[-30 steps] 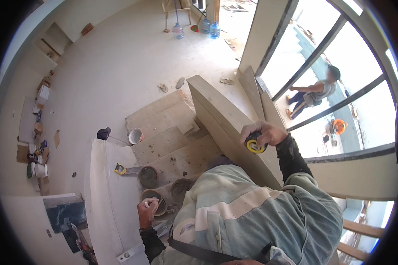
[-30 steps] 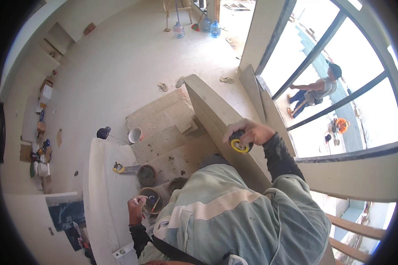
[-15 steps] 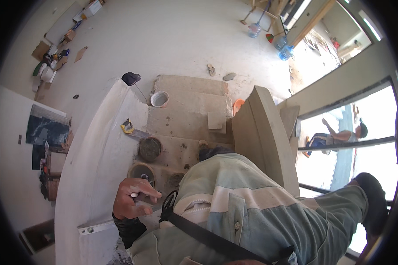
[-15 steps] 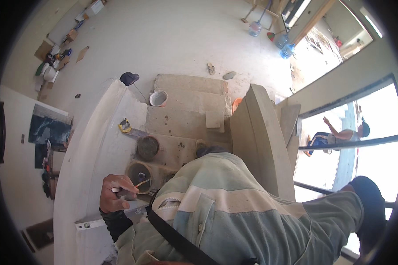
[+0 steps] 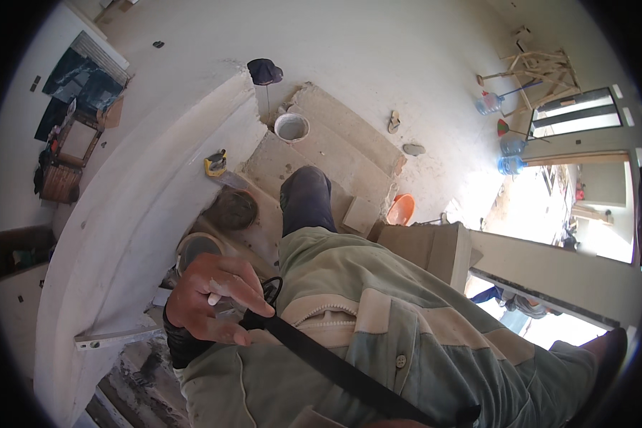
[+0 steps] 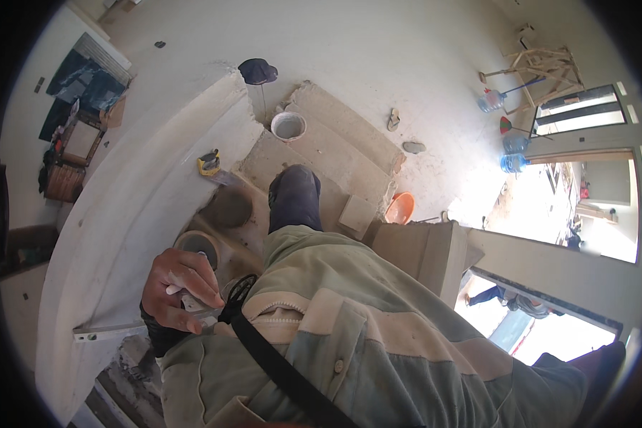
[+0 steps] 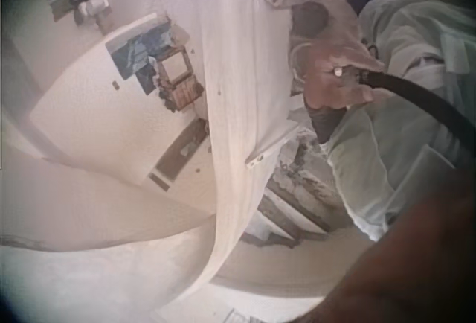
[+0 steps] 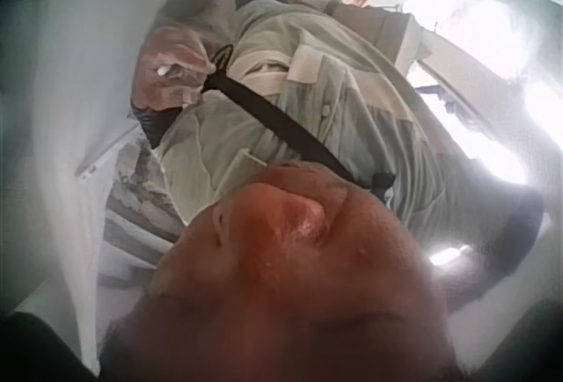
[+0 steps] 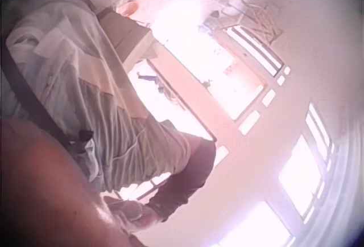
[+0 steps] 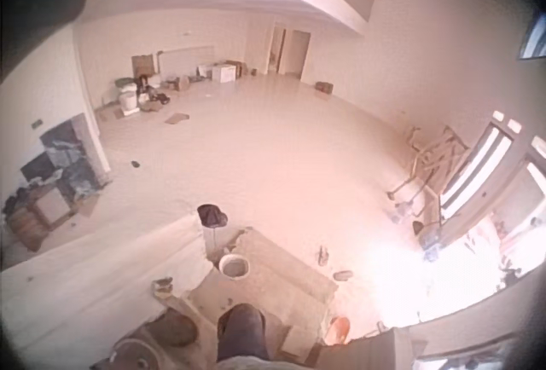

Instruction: The person applies mortar with a trowel to a concrete stair step, places a tile on the mortar, and uses a tape measure to check the dimensions and alignment of the tiles.

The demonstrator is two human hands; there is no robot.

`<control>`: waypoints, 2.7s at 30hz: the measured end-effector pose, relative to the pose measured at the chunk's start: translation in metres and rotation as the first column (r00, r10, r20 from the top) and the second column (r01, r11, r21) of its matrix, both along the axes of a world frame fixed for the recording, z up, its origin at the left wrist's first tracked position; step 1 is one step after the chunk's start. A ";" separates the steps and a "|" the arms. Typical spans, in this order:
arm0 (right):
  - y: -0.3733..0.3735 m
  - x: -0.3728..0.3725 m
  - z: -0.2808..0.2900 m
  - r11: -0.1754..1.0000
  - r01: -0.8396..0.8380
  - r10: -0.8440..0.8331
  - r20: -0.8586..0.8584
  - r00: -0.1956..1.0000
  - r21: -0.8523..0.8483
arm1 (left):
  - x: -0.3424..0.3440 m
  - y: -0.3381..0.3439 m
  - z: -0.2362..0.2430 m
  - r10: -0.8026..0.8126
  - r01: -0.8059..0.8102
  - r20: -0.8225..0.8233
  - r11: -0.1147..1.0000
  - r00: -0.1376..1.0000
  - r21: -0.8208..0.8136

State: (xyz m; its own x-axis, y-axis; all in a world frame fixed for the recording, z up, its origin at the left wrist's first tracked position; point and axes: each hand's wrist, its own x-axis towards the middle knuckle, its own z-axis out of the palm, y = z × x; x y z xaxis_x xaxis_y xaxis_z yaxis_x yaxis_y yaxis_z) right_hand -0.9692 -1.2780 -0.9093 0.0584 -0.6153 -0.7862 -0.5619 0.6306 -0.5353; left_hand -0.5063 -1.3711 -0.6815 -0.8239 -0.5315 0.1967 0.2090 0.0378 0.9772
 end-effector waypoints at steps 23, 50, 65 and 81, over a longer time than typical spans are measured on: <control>-0.285 -0.087 -0.181 0.899 0.435 -0.438 0.148 0.887 0.054 | -0.186 -0.410 -0.059 -0.386 0.435 0.312 0.894 0.868 -0.104; -0.345 -0.321 -0.184 -0.545 0.729 -0.687 0.719 -0.105 -0.415 | -0.683 -0.734 -0.383 -0.493 0.636 0.571 0.769 0.657 -0.068; -0.407 0.048 -0.518 -0.878 0.256 -0.246 0.077 -0.966 0.404 | -0.836 -0.576 -0.491 -0.681 0.990 0.719 -0.074 -0.137 0.118; -0.293 0.102 -0.267 -0.859 0.215 -0.346 0.217 -0.913 -0.465 | -0.623 -0.166 -0.439 -0.127 0.356 0.737 -0.920 -0.664 0.162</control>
